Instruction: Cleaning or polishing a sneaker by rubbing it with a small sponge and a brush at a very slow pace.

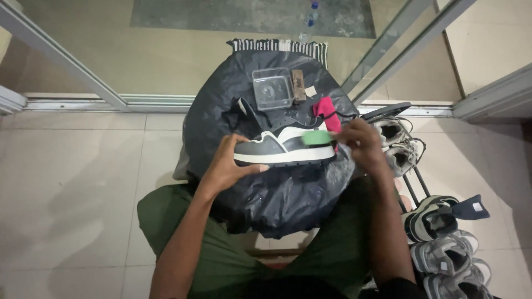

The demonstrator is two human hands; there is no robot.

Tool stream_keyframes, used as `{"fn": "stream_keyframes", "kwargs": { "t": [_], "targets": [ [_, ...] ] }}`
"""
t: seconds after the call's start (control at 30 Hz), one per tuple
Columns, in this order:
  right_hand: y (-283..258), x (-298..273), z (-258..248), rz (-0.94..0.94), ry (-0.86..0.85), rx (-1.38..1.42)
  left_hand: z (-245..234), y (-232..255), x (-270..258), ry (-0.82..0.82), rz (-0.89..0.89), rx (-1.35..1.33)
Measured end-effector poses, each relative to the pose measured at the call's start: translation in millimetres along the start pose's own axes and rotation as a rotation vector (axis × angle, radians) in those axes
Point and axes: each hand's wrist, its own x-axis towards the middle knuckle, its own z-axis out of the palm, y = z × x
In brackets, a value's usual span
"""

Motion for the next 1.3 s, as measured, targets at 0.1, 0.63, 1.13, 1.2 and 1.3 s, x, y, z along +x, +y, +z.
{"fn": "stream_keyframes", "kwargs": {
  "t": [0.1, 0.63, 1.13, 1.2, 1.3],
  "targets": [
    [15.1, -17.3, -19.7, 0.097, 0.057, 0.016, -1.6, 4.4, -1.9, 0.0, 0.01, -0.006],
    [24.5, -13.1, -15.5, 0.056, -0.011, 0.038, 0.0, 5.4, -5.6, 0.003, -0.029, -0.017],
    [16.1, -11.4, -16.6, 0.08, 0.005, 0.085, 1.0, 7.1, -8.7, 0.011, 0.007, -0.015],
    [27.7, -15.9, -15.8, 0.093, 0.017, 0.044, 0.6, 8.5, -9.7, 0.0, -0.006, -0.025],
    [-34.7, 5.0, 0.7, 0.129, 0.019, 0.067, 3.8, 6.5, -7.0, -0.002, -0.017, -0.028]
  ]
}}
